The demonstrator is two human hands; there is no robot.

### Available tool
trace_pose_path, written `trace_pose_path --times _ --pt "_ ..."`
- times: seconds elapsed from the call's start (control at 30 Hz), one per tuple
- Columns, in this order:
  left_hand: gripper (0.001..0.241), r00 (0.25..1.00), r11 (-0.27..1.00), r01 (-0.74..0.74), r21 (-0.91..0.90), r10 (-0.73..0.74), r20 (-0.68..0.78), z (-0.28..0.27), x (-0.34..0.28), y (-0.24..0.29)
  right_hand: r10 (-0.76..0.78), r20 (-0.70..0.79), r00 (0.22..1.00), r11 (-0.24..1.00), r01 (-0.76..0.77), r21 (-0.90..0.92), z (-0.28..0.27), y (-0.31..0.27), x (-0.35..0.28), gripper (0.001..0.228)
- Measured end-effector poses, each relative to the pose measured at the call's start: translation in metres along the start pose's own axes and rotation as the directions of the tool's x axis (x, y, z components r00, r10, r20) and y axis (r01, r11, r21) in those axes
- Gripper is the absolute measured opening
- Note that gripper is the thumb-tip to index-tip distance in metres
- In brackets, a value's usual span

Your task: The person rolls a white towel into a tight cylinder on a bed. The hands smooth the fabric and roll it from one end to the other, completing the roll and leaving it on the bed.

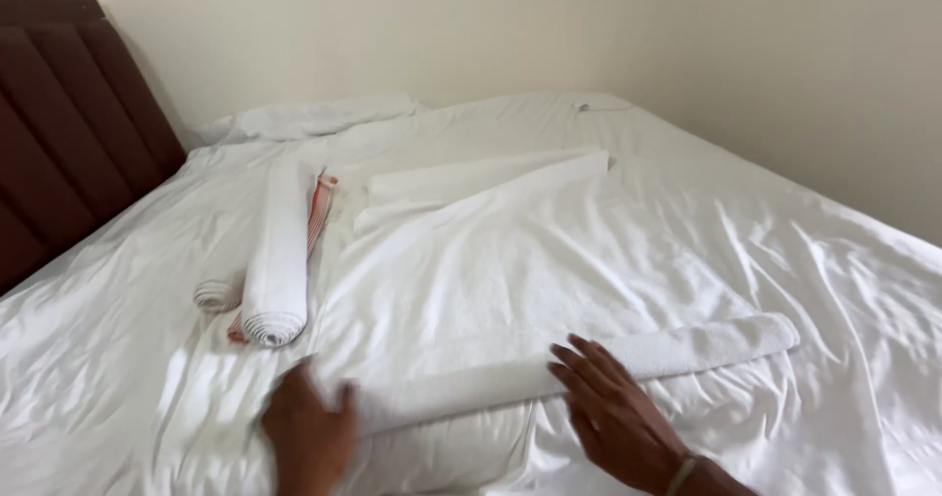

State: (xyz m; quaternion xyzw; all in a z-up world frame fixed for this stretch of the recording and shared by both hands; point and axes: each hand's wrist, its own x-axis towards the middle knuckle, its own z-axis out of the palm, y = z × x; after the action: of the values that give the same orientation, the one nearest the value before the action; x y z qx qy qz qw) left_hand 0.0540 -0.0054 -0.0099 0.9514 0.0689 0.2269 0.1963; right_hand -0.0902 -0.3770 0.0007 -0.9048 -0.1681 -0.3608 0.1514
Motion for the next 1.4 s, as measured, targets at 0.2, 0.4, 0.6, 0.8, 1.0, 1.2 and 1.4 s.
trace_pose_path --times 0.2,0.4,0.6,0.8,1.0,1.2,1.4 --pt "0.075 0.793 0.795 -0.596 -0.116 0.605 0.075 0.009 -0.065 0.013 -0.105 0.244 0.964 0.979 0.143 -0.146 0.008 -0.004 -0.004 0.065" --pt "0.070 0.865 0.882 -0.470 -0.032 0.468 0.183 0.018 -0.057 -0.019 0.307 0.235 0.922 0.889 -0.190 -0.416 -0.016 0.122 -0.058 0.070" --pt "0.058 0.868 0.873 -0.474 -0.117 0.486 0.103 0.014 -0.056 -0.025 0.606 -0.016 0.796 0.696 -0.539 -0.474 -0.012 0.225 -0.113 0.069" --pt "0.057 0.883 0.879 -0.451 -0.156 0.464 0.066 0.011 -0.060 -0.019 0.522 -0.406 0.750 0.671 -0.655 -0.346 -0.021 0.178 -0.092 0.097" --pt "0.059 0.891 0.893 -0.425 -0.151 0.442 0.104 0.008 -0.057 -0.021 0.278 -0.109 0.954 0.933 -0.295 -0.205 0.001 0.137 -0.067 0.063" --pt "0.089 0.961 0.983 -0.167 0.077 0.145 0.237 -0.014 -0.046 -0.037 0.384 0.146 0.912 0.859 -0.294 -0.419 -0.013 0.141 -0.066 0.059" --pt "0.109 0.976 0.954 0.129 0.270 -0.171 0.137 -0.006 -0.045 -0.041 0.417 0.004 0.909 0.822 -0.375 -0.429 -0.007 0.154 -0.078 0.057"
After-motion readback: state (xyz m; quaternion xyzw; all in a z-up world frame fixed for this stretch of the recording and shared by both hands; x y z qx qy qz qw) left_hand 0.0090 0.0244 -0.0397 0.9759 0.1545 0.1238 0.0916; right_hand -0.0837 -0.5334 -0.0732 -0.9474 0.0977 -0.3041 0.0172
